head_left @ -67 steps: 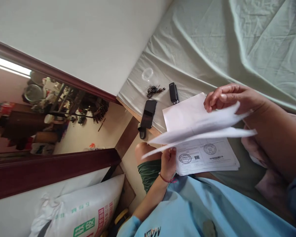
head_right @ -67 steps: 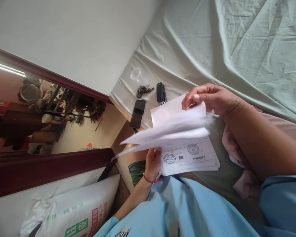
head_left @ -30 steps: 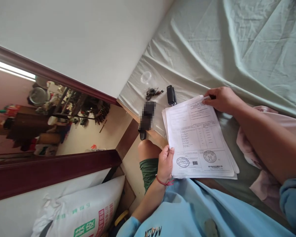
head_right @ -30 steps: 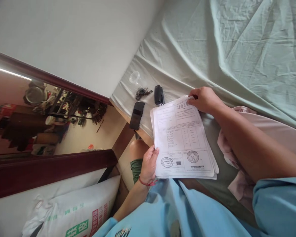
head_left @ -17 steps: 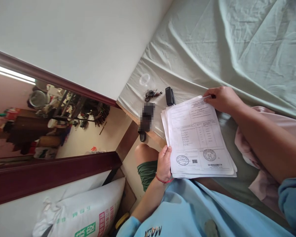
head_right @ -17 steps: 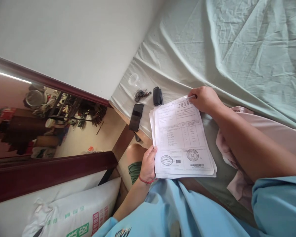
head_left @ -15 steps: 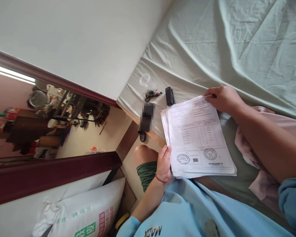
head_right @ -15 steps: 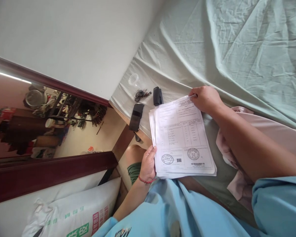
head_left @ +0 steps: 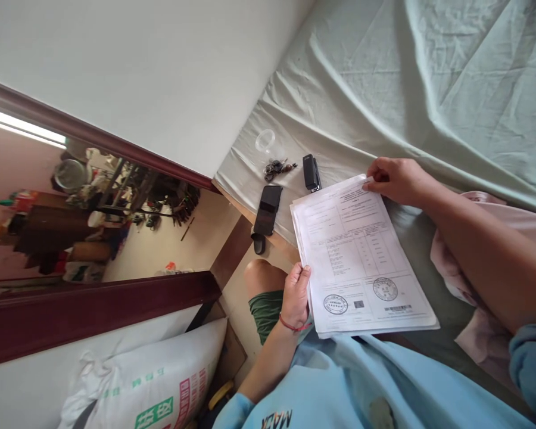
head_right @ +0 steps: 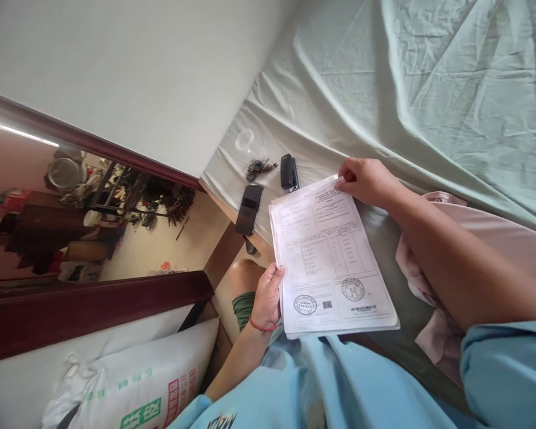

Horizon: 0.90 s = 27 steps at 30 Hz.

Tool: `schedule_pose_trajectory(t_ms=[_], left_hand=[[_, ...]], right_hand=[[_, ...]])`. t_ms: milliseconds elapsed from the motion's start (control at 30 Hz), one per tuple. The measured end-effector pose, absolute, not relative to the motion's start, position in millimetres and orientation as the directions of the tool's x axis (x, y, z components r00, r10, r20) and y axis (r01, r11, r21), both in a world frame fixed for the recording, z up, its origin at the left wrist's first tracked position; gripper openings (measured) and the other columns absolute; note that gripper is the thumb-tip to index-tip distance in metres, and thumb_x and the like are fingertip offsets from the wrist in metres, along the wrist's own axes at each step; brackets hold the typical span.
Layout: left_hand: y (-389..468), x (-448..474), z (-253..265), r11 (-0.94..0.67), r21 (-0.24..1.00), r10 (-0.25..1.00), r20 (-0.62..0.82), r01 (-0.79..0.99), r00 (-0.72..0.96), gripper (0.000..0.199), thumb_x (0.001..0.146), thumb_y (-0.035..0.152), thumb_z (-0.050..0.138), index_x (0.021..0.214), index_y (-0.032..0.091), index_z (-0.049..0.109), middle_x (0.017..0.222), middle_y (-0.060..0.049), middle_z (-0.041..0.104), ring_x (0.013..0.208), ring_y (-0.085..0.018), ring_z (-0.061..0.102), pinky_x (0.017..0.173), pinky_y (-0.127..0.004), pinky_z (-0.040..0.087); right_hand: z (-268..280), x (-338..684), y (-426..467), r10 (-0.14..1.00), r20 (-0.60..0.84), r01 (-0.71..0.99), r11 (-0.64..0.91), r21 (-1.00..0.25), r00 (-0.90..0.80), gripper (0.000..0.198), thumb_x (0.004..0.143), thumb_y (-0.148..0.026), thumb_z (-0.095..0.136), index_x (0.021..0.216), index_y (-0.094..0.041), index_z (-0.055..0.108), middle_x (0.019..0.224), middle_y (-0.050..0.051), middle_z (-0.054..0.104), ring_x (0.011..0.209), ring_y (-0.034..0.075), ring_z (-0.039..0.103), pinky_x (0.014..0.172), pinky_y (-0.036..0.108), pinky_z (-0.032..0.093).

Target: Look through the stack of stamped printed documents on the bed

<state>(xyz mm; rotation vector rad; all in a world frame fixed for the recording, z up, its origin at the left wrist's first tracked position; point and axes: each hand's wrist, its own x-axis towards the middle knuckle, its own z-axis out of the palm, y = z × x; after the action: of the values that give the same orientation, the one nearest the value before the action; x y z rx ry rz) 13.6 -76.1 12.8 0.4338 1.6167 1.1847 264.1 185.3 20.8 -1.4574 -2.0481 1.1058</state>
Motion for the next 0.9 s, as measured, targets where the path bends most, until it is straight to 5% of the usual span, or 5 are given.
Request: schedule_pose_trajectory(t_ms=[167, 433, 667, 900], left_hand=[[-71.4, 15.2, 10.4, 0.425, 0.847, 0.751, -0.526, -0.318, -0.399, 0.052, 0.072, 0.059, 0.096, 0.093, 0.019, 0.070, 0.094, -0.002, 0.081, 0.088, -0.020, 0.076, 0.092, -0.036, 0.060], [-68.9, 20.8, 10.1, 0.382, 0.854, 0.729, -0.513, -0.353, -0.453, 0.054, 0.068, 0.058, 0.099, 0.090, 0.020, 0.067, 0.084, 0.003, 0.078, 0.080, -0.016, 0.073, 0.088, -0.033, 0.059], [-73.0, 19.3, 16.2, 0.415, 0.859, 0.733, -0.510, -0.299, -0.449, 0.057, 0.073, 0.068, 0.092, 0.094, 0.017, 0.075, 0.087, -0.004, 0.082, 0.085, -0.022, 0.078, 0.086, -0.035, 0.061], [-68.0, 22.3, 16.8, 0.417, 0.839, 0.742, -0.536, -0.349, -0.403, 0.054, 0.067, 0.053, 0.097, 0.101, 0.015, 0.080, 0.094, -0.009, 0.086, 0.098, -0.031, 0.082, 0.095, -0.042, 0.062]], right_hand=[[28.7, 267.1, 185.3, 0.920, -0.036, 0.571, 0.211, -0.793, -0.390, 0.013, 0.084, -0.036, 0.073, 0.085, -0.026, 0.066, 0.103, 0.008, 0.072, 0.086, 0.023, 0.064, 0.088, 0.040, 0.051], [27.4, 270.9, 185.2, 0.961, -0.084, 0.433, 0.040, -0.900, -0.262, 0.011, 0.093, -0.036, 0.064, 0.091, -0.027, 0.059, 0.075, 0.003, 0.066, 0.078, 0.023, 0.060, 0.077, 0.039, 0.050], [22.2, 269.6, 184.1, 0.935, -0.105, 0.357, 0.024, -0.934, -0.338, 0.018, 0.091, -0.045, 0.069, 0.091, -0.027, 0.065, 0.087, 0.009, 0.076, 0.084, 0.026, 0.066, 0.082, 0.045, 0.053], [23.4, 268.8, 185.3, 0.949, -0.020, 0.372, 0.104, -0.923, -0.315, 0.015, 0.091, -0.037, 0.064, 0.091, -0.023, 0.070, 0.081, 0.005, 0.070, 0.077, 0.021, 0.060, 0.078, 0.039, 0.048]])
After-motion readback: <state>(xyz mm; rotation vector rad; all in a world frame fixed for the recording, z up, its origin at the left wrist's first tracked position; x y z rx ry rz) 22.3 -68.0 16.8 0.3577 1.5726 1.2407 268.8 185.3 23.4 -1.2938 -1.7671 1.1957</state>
